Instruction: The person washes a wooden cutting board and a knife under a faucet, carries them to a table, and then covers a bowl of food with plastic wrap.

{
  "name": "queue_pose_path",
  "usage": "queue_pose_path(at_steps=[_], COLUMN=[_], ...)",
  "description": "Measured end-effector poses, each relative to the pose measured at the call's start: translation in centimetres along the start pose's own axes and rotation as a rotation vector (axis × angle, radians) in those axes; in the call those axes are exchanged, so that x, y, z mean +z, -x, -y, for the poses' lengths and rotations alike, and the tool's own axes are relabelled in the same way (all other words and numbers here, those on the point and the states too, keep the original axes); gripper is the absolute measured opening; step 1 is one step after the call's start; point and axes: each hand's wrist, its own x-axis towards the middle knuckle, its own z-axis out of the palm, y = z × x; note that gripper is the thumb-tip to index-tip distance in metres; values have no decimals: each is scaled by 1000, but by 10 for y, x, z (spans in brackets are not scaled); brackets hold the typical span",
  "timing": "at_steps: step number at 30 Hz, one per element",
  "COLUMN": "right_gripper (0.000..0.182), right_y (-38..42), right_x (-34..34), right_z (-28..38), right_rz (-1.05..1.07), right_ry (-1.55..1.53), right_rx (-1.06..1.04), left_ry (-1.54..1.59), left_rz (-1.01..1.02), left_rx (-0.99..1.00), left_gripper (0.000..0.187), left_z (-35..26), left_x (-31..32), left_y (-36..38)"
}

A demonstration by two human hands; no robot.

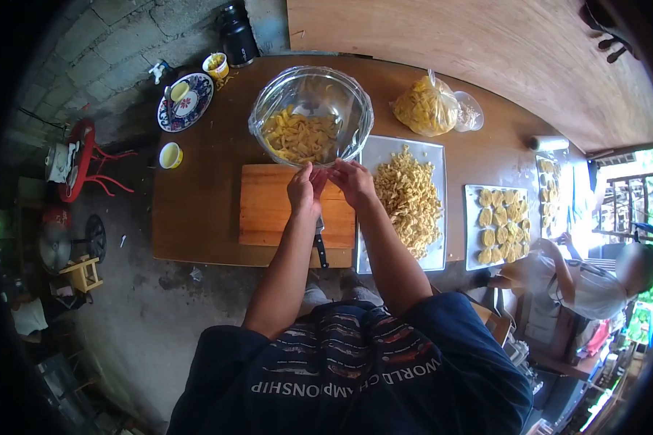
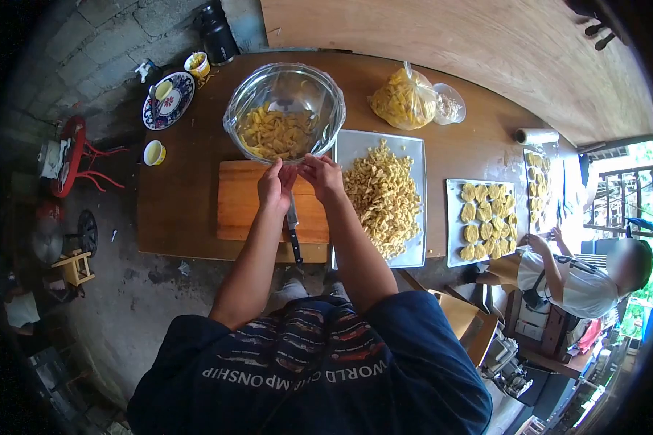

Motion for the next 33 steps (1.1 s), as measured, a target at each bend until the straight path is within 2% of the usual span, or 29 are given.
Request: queue_pose_path(at_steps=[1,3,4,6,7,11,13,19,21,22,24,31,33], right_gripper=[11,10,10,13,15,17,20,17,16,15,13,15,15], right_y=[6,11,0,-8,-9,-5,3,-16,-14,-11,-6,5,9], right_x=[-3,-6,-18,-30,-27,-7,6,-5,-7,-7,-7,-7,0], right_z=[0,7,7,8,11,28,31,28,28,27,22,14,6], right_rz=[-3,-32,-27,19,-86,-195,-336,-235,-203,-175,-148,-111,-147], right_ry=[-1,-114,-111,-138,-18,46,237,282,275,267,250,244,200], right_rx=[3,38,36,-53,-88,-99,-167,-175,-153,-132,-133,-124,-149], left_ry=[-2,-193,-189,-288,-287,-343,-339,-345,-33,-34,0,-67,-86], left_rz=[-4,38,40,26,23,31,35,29,112,111,76,30,65], left_rx=[-2,154,159,178,177,212,219,142,60,60,-173,-66,32], left_gripper=[12,10,10,11,11,11,13,13,12,12,16,19,15], left_z=[0,-1,-4,-7,-8,-6,-7,-6,-4,-5,-6,-6,-3], left_x=[-2,1,2,-2,-3,-3,4,2,-2,-2,-2,-10,-12], left_y=[2,1,-1,2,3,5,5,3,10,15,24,1,-1])
